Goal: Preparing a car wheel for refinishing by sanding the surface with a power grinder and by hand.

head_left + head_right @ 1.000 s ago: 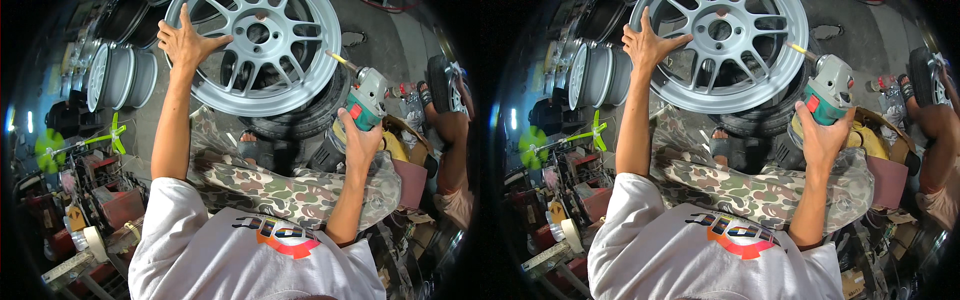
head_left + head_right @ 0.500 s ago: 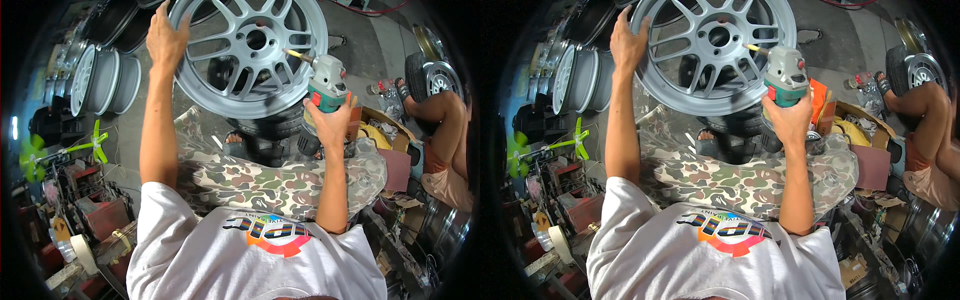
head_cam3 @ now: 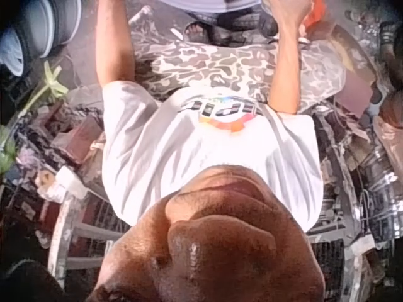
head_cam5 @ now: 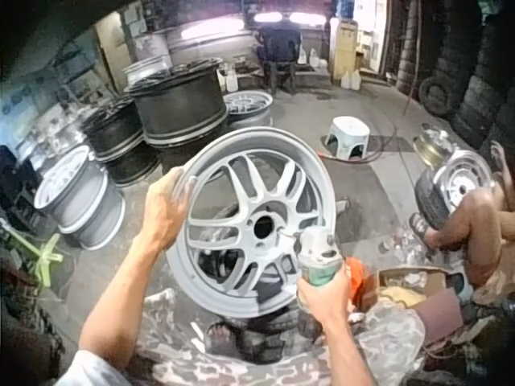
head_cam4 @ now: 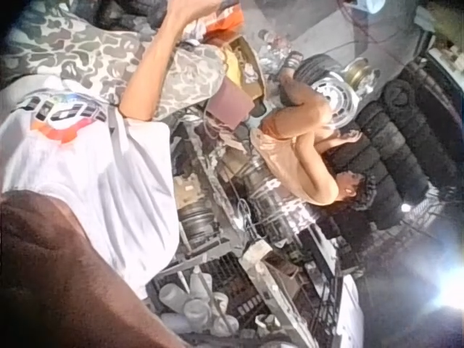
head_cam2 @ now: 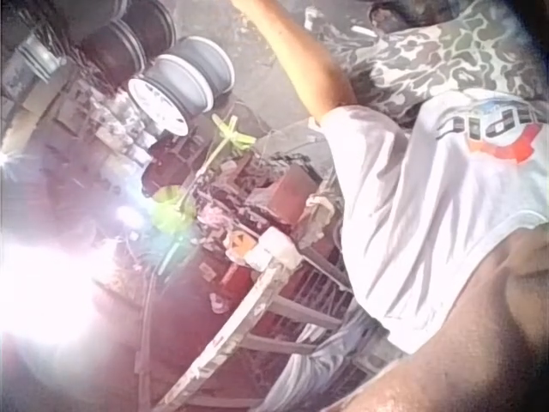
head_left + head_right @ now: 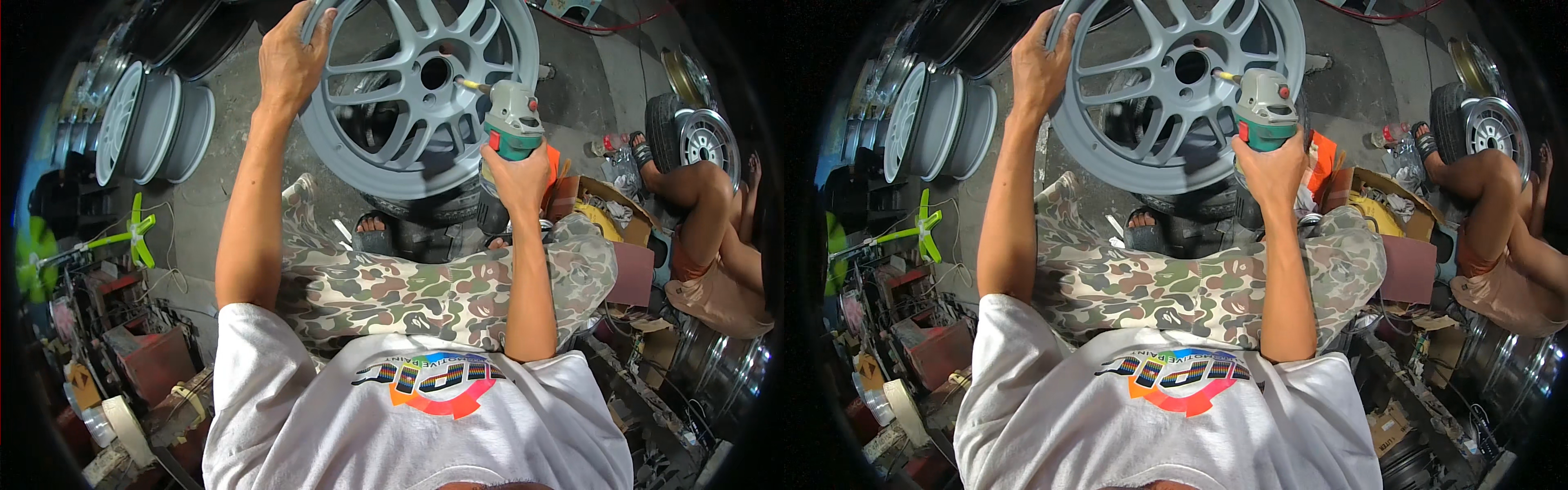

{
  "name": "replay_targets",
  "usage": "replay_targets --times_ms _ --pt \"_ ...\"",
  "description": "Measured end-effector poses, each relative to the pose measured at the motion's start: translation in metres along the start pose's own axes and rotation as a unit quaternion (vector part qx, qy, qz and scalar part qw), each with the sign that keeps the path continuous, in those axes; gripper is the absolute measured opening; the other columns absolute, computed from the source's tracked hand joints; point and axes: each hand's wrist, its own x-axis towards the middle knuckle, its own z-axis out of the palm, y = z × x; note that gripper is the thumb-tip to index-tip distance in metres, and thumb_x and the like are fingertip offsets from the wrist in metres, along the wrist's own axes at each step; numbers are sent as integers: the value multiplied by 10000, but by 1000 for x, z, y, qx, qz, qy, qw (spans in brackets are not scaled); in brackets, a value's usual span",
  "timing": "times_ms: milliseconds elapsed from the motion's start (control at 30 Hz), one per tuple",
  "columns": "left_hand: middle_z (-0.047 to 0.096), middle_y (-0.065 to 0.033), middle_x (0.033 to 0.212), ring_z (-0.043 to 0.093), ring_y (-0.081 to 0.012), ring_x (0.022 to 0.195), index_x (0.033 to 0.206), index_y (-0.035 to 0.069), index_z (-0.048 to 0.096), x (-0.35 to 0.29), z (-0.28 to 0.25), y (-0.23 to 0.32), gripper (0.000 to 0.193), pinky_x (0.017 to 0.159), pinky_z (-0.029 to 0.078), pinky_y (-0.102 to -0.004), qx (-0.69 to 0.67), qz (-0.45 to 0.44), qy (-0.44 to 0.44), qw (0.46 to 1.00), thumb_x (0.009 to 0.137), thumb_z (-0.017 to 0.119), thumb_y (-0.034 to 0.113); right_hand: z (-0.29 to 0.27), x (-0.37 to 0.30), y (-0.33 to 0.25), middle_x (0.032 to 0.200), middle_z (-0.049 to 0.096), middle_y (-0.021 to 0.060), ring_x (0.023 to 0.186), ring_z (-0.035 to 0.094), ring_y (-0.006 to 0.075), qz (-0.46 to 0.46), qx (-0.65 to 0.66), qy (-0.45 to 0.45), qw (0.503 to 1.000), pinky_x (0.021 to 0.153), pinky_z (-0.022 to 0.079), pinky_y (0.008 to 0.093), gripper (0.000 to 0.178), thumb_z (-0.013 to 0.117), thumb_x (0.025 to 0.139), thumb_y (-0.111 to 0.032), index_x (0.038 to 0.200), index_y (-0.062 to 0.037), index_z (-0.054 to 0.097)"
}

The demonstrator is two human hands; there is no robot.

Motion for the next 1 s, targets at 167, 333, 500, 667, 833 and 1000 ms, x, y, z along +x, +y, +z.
replay_targets --times_ms 167,333,500,667,833,1000 --pt "704 -280 1030 693 -447 981 1134 -48 665 -6 1 3 245 840 543 -442 10 2 6 1000 976 658 139 10 5 1 1042 719 246 969 717 392 6 -53 7 999 892 551 454 670 873 661 -263 1164 78 590" --pt "701 -292 1091 684 -452 1033 1177 -66 665 -9 5 6 291 893 544 -450 7 44 15 999 971 657 138 22 13 21 1070 721 266 987 720 403 15 -39 0 999 905 551 454 710 871 645 -303 1174 77 588" --pt "762 -195 1000 747 -266 853 1253 45 700 -16 6 0 351 774 550 -361 0 28 6 1000 1002 696 290 22 15 29 1077 732 223 962 727 347 61 66 -11 996 889 560 424 672 886 654 -266 1169 70 616" --pt "703 -297 1108 686 -449 1046 1168 -78 677 -8 9 -2 315 908 546 -447 20 40 39 998 962 681 160 15 11 32 1072 731 184 959 717 301 84 113 -13 990 899 552 398 667 894 663 -255 1187 58 625" --pt "708 -300 1093 685 -453 1046 1140 -85 688 -9 11 -6 321 912 547 -445 19 21 41 999 954 703 176 19 3 28 1077 731 177 967 713 274 41 36 5 999 898 550 385 653 894 673 -235 1189 57 621" --pt "713 -283 1087 694 -438 1026 1139 -75 686 -10 13 -12 302 897 547 -435 45 27 60 997 966 691 173 14 7 31 1098 728 182 990 712 275 53 90 -12 994 914 545 385 661 902 674 -239 1196 51 618"
